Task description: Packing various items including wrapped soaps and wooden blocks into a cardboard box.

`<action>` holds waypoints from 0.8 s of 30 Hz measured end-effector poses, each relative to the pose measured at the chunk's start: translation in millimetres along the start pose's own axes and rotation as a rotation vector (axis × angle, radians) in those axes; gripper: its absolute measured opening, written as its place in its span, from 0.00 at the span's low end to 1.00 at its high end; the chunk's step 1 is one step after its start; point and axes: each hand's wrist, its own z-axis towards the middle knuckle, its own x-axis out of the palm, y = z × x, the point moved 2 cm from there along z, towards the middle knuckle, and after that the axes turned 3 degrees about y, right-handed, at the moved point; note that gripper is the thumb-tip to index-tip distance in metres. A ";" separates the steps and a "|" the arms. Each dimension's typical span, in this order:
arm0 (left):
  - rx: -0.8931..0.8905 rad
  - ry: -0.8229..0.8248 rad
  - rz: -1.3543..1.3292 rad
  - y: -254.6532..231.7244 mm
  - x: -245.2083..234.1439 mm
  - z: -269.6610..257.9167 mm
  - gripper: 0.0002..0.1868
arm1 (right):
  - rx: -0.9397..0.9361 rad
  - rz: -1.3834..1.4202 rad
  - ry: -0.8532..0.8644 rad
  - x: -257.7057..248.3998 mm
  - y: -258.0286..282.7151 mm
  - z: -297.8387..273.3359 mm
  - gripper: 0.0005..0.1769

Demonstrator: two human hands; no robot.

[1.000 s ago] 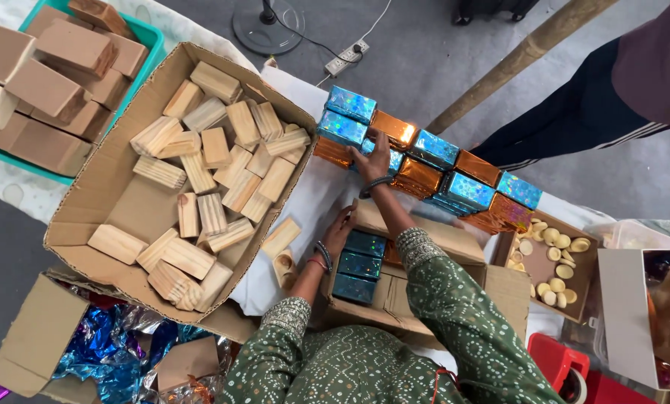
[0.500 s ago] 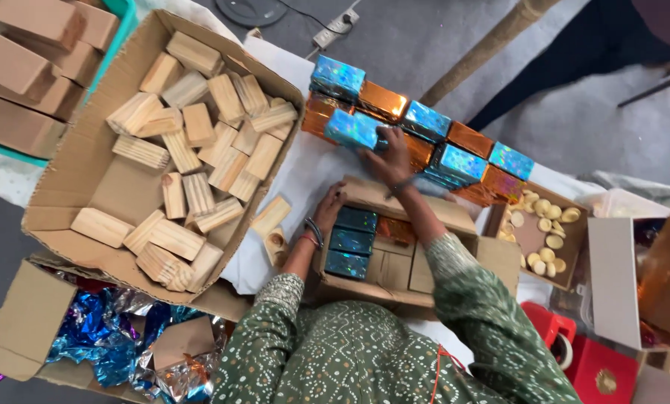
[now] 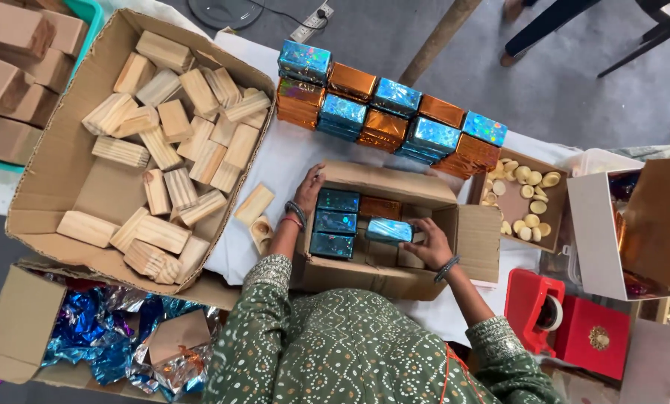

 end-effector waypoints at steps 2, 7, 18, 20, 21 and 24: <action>-0.017 -0.015 0.024 -8.9 -0.6 -1.0 0.28 | -0.024 0.041 -0.002 1.0 13.0 -0.6 0.37; -0.025 -0.047 0.035 -12.9 0.8 -2.0 0.28 | -0.072 0.125 -0.030 25.3 46.9 12.2 0.35; -0.240 0.019 0.155 -23.7 -2.0 -6.1 0.30 | -0.297 -0.317 -0.290 88.2 96.4 78.2 0.32; -0.096 -0.010 0.148 -34.1 -1.8 -7.4 0.30 | -0.332 -0.354 -0.328 94.1 95.4 77.4 0.31; 0.048 -0.031 0.146 -40.1 -0.3 -8.9 0.32 | -0.362 -0.388 -0.369 96.3 94.1 75.8 0.31; 0.031 0.008 0.111 -36.4 2.8 -5.6 0.40 | -0.337 -0.322 -0.366 112.4 72.8 81.9 0.30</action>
